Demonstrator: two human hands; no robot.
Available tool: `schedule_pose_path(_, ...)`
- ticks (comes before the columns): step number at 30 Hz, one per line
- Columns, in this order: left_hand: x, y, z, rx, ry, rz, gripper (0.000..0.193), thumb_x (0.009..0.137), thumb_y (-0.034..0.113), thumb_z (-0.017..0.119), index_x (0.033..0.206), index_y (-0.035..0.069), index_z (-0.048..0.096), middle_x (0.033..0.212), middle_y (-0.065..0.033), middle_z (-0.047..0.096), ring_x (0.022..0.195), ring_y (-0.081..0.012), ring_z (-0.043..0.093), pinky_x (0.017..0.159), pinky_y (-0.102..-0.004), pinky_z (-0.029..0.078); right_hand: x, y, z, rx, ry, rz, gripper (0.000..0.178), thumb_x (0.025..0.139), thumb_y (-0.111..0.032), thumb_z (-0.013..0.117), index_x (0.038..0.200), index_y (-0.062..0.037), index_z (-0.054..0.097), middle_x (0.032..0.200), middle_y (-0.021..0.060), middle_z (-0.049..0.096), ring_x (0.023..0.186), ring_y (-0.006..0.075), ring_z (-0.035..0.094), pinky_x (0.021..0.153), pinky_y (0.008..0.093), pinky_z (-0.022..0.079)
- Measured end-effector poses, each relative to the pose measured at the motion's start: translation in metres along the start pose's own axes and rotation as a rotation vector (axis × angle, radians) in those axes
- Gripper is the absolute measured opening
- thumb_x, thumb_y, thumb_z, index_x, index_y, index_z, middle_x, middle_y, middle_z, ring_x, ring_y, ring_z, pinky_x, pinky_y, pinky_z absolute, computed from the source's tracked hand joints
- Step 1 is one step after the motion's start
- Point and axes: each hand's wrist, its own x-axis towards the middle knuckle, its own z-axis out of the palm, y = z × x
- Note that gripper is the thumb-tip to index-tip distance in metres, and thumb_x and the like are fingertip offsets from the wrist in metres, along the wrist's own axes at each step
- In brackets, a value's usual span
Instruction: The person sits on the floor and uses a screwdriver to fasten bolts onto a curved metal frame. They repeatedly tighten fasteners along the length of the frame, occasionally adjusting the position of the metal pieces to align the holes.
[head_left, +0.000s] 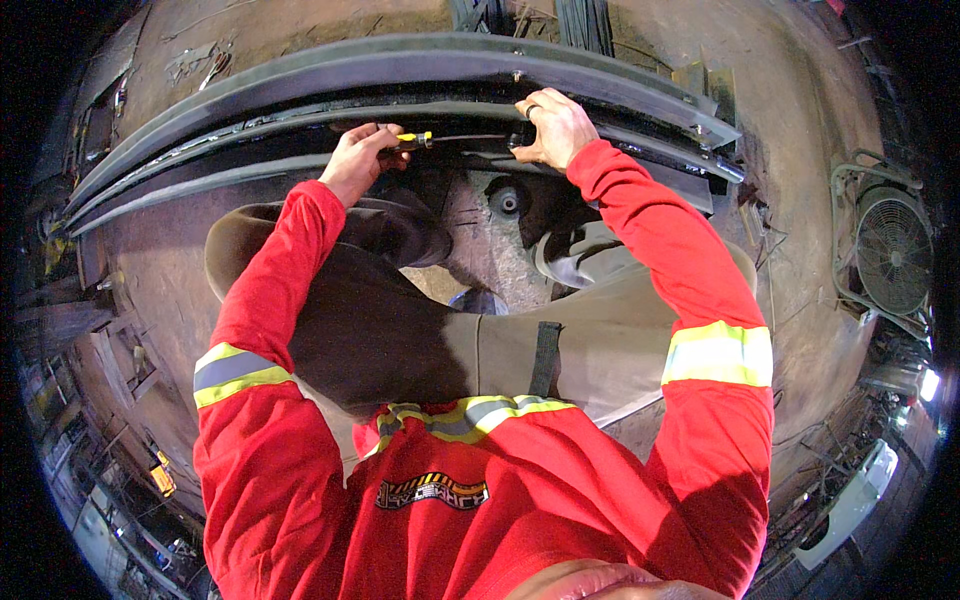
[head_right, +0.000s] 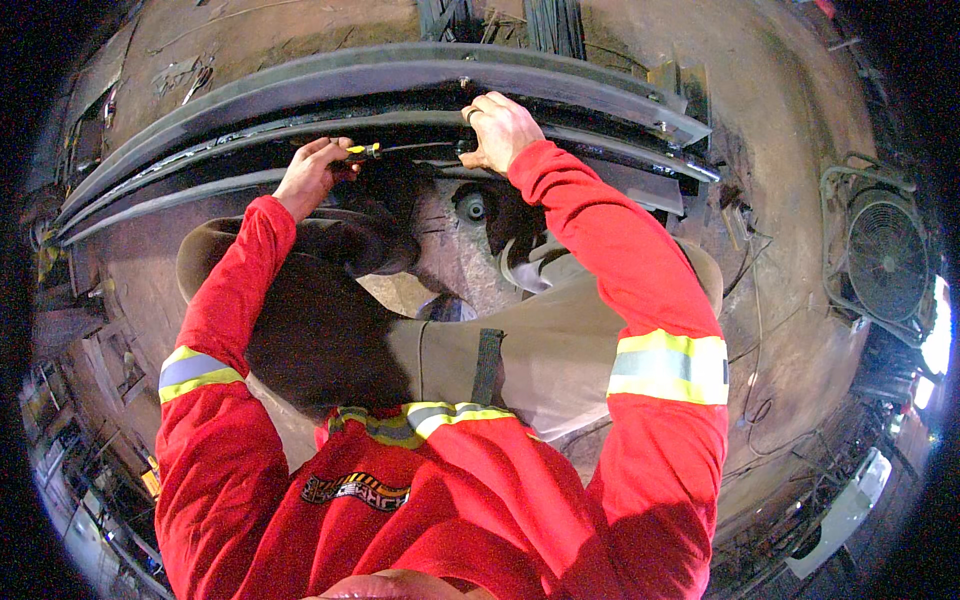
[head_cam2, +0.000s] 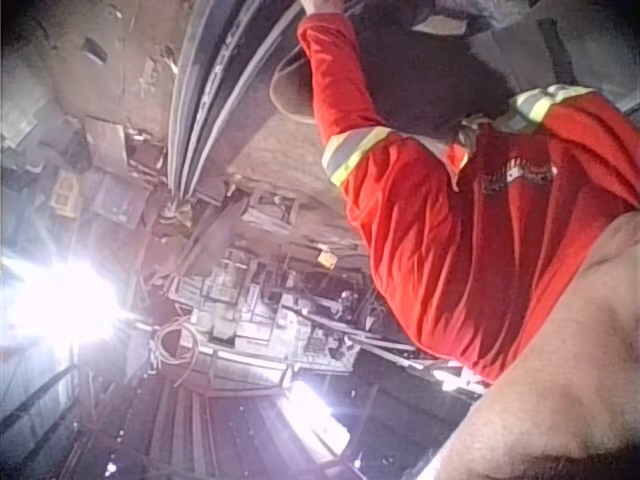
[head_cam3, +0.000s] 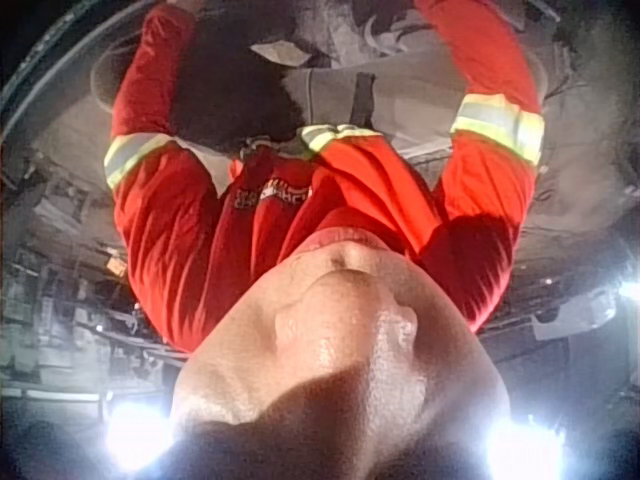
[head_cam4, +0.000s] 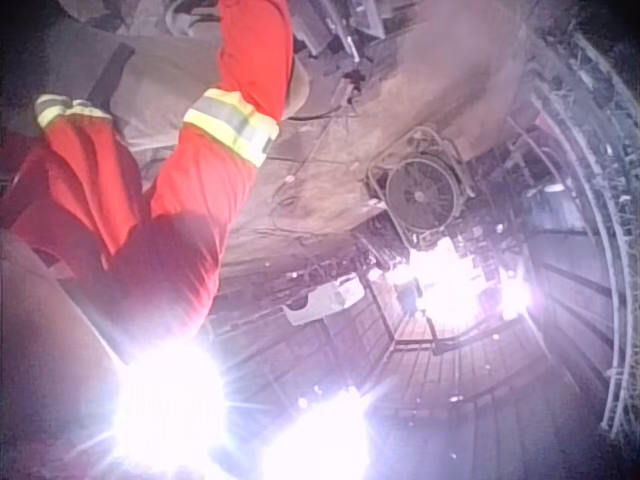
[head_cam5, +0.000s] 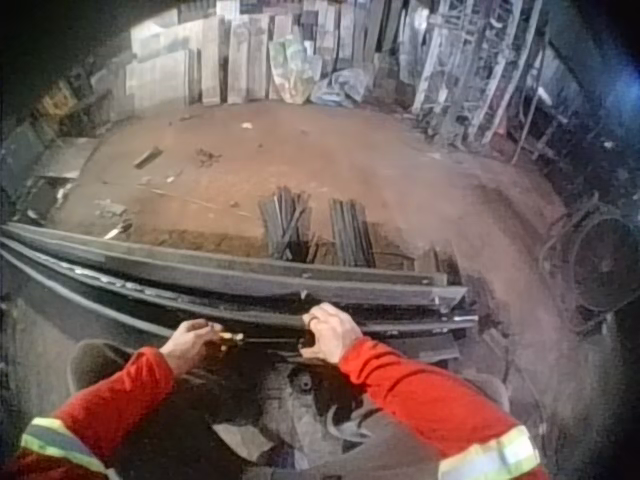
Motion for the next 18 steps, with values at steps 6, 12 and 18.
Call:
schedule_pose_path(6,-0.0004,-0.0010,0.0022,-0.038,0.032,-0.015,0.016,0.086,0.008,0.057,0.097,-0.003,0.057,0.090,-0.0097,0.059,0.072,-0.0190,0.060,0.064,-0.0319,0.053,-0.0016,0.0021,0.0041,-0.005,0.055,-0.030,0.052,0.051,-0.031,0.081,0.090,0.0007,0.065,0.091,0.0103,0.060,0.094,0.0259,0.055,0.086,0.0333,0.046)
schedule_pose_path(12,-0.0006,-0.0005,0.0008,-0.031,0.011,-0.003,0.017,0.086,0.008,0.057,0.099,-0.003,0.057,0.091,-0.0101,0.059,0.072,-0.0195,0.059,0.064,-0.0327,0.053,-0.0021,0.0023,0.0040,-0.006,0.055,-0.033,0.054,0.052,-0.032,0.081,0.091,0.0012,0.065,0.091,0.0103,0.060,0.094,0.0260,0.055,0.087,0.0334,0.046)
schedule_pose_path(18,-0.0032,-0.0009,0.0011,-0.001,-0.008,-0.001,0.016,0.086,0.007,0.056,0.099,-0.003,0.056,0.089,-0.0095,0.059,0.072,-0.0188,0.059,0.064,-0.0320,0.052,-0.0018,0.0014,0.0025,-0.004,0.015,-0.004,0.054,0.053,-0.031,0.080,0.093,0.0015,0.065,0.091,0.0108,0.060,0.095,0.0262,0.055,0.087,0.0334,0.045)
